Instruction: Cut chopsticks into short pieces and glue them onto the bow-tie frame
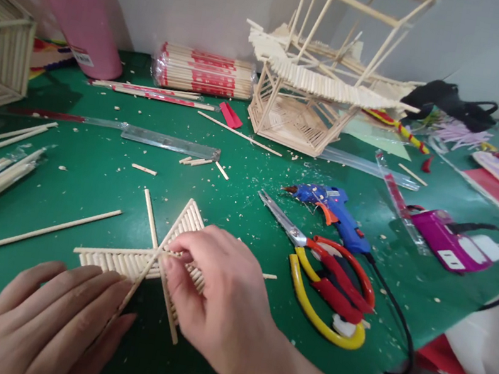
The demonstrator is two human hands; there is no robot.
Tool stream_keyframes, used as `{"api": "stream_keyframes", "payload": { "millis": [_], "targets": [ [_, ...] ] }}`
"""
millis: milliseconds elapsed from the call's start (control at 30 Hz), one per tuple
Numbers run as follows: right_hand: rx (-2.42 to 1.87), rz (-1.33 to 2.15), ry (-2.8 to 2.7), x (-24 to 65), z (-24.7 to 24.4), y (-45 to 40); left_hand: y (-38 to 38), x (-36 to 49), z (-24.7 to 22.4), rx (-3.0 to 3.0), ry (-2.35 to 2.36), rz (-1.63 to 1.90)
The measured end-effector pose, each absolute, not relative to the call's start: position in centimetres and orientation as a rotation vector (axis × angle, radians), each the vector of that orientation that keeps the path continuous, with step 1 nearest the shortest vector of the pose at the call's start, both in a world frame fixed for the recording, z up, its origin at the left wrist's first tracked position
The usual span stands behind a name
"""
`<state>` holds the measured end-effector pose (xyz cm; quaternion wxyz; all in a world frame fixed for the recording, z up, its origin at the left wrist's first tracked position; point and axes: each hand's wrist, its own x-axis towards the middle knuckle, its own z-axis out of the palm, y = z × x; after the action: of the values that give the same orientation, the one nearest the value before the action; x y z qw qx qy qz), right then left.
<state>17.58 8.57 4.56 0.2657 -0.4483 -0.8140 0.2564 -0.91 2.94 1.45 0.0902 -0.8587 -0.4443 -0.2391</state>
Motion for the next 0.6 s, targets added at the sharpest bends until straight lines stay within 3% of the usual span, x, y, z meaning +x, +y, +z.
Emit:
{"api": "stream_keyframes", "payload": {
  "millis": [333, 600],
  "targets": [
    [-1.395, 0.463, -1.895, 20.4, 3.5, 10.0, 2.8, -1.7, 2.1, -2.587, -1.439, -1.017],
    [-1.377, 0.55, -1.917, 20.7, 3.2, 10.1, 3.3, -1.3, 3.1, -2.574, -1.519, -1.046]
  ]
}}
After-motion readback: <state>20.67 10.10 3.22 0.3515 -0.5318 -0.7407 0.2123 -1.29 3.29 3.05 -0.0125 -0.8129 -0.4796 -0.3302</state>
